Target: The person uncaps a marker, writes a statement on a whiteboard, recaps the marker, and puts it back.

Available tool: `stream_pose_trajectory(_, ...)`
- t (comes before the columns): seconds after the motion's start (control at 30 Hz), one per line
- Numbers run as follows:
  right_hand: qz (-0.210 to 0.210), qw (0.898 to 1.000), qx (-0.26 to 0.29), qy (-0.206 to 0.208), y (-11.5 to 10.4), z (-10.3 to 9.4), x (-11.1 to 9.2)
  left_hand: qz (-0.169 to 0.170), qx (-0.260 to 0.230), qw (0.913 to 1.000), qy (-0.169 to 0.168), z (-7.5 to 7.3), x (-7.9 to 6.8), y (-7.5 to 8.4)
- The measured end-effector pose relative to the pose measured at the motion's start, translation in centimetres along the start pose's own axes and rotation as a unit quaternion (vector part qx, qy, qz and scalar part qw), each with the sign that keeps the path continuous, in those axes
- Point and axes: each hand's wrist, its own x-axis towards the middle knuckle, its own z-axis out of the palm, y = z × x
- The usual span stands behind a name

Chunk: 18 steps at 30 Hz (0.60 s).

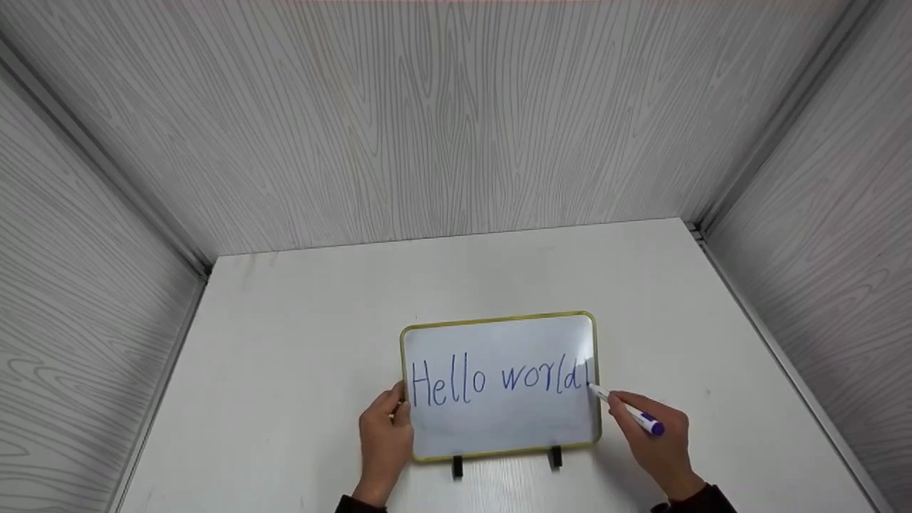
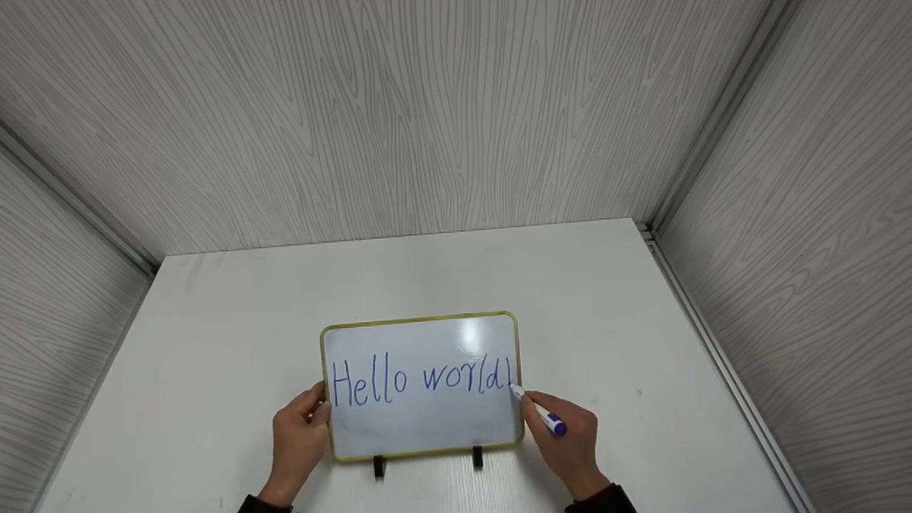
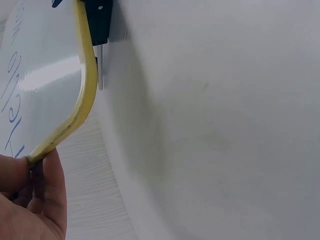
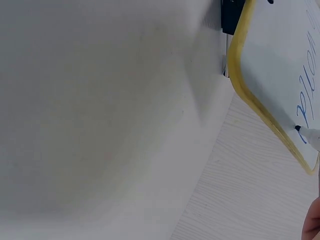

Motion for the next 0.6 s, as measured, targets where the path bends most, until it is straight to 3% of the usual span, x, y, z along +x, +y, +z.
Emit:
stream_pose_trajectory(0.17,0.01,1.0,0.011,0.004,-0.39,-0.13,-0.39,-0.007,-0.001,1.0,-0.001,-0.1,0.01,0.01)
stream_pose_trajectory(0.6,0.015,1.0,0.006,0.001,0.05,0.04,-0.72,0.014,-0.001,0.9999,0.006,-0.01,0.06,-0.22)
